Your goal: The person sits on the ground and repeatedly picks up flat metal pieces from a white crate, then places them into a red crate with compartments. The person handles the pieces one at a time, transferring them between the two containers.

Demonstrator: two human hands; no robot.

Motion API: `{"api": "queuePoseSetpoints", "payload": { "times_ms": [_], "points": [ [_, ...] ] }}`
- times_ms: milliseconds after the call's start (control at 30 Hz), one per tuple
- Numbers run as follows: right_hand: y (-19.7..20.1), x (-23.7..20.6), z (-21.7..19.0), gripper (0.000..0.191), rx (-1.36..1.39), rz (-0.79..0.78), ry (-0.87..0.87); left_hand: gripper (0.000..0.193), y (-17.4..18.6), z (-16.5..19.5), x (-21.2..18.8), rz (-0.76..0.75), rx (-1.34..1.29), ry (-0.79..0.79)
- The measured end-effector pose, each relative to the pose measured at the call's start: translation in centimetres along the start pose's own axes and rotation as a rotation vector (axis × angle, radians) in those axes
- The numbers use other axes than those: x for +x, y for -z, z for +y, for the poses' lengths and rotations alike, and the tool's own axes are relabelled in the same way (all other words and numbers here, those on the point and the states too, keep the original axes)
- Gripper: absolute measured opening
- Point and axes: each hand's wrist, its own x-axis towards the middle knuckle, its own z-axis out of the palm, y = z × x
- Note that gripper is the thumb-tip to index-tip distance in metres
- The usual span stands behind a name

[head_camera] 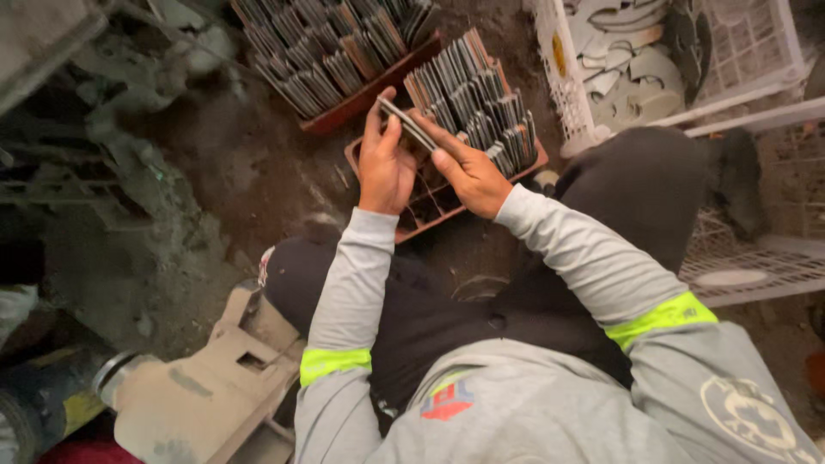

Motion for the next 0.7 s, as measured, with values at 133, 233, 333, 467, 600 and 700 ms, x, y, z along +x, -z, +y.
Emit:
{"api": "queuePoseSetpoints", "payload": {
  "times_ms": [133,233,333,467,600,700],
  "points": [
    [0.9,0.1,-0.3,0.055,0.030,-0.025,0.007,0.046,-1.0,0.9,-0.2,0.031,0.042,0.121],
    [1.1,-0.3,-1.4,0.060,-0.093,0.017,-0.067,0.047,-1.3,1.3,0.1,-0.025,0.101,0.071],
    [2.0,-0.3,-2.5,0.059,-0.330,-0.072,0.017,0.046,-0.4,1.8,0.5,0.031,0.059,0.041],
    [3.1,0.0,-3.3,0.060,-0.368,-0.205,0.052,0.044,1.2,2.1,0.8,0.127,-0.009,0.058],
    [3.0,0.2,-3.5,0.059,-0.343,-0.214,0.160,0.046,1.2,1.6,1.1,0.193,-0.007,0.041],
    [3.0,0.3,-3.9,0.065,-0.363,-0.259,0.193,0.050,0.2,1.9,1.0,0.202,-0.009,0.046]
  ]
}}
